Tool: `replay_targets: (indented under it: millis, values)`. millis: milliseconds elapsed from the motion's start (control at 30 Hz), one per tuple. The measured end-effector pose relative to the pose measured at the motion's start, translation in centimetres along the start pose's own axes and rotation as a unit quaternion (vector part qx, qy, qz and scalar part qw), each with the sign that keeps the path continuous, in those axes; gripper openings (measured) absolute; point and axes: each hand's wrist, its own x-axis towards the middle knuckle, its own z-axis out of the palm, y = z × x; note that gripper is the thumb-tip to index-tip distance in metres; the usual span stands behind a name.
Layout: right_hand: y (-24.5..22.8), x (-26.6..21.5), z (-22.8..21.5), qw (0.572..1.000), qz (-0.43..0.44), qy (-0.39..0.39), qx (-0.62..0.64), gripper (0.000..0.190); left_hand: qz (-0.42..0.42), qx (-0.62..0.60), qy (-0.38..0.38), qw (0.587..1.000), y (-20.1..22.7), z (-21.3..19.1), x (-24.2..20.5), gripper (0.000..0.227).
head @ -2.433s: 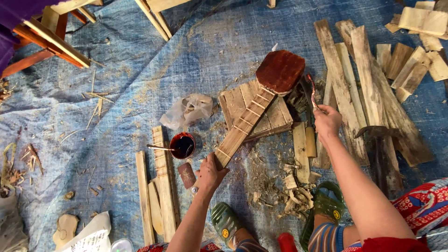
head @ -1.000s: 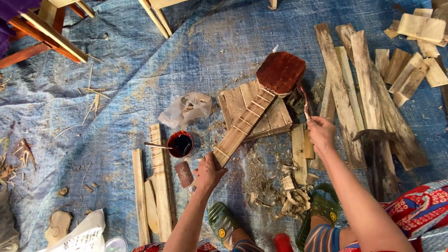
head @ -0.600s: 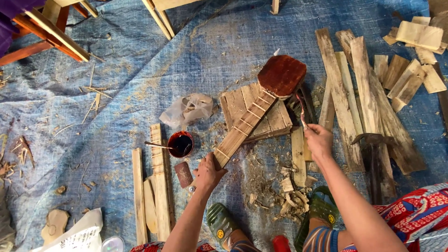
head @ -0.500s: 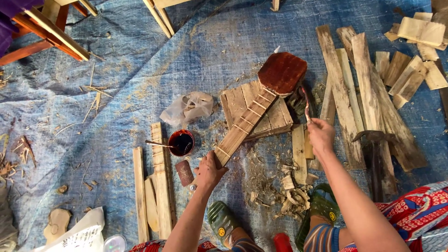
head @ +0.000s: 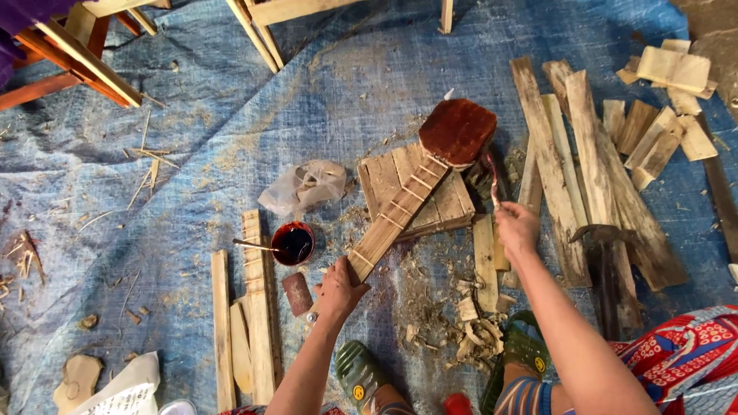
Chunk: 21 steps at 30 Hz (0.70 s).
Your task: Applying dark wood stain to a handcrafted string instrument using a small applicator tool on a floor-level workspace.
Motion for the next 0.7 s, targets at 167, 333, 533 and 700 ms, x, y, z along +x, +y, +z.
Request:
replay_targets:
  millis: [167, 333, 533, 700]
  values:
    - [0.3, -2.1, 0.1, 1.0, -0.015, -0.011, -0.005, 0.025, -0.002, 0.014, -0.001, 1.0, -0.3, 0.8, 0.4, 0.091]
    - [-0.7, -2.2, 0.3, 0.998, -0.057, 0.011, 0.01, 0.024, 0.003, 0.004, 0.0, 1.0, -0.2, 0.6, 0.6, 0.092]
    - [0.8, -2.7, 0.7, 0.996, -0.074, 0.004, -0.04, 0.023, -0.007, 0.003, -0.005, 1.0, -0.1, 0.4, 0.4, 0.09]
    - [1.7, -1.8, 1.0, 0.995, -0.087, 0.012, -0.051, 0.022, -0.003, 0.002, -0.002, 1.0, -0.4, 0.7, 0.8, 0.091]
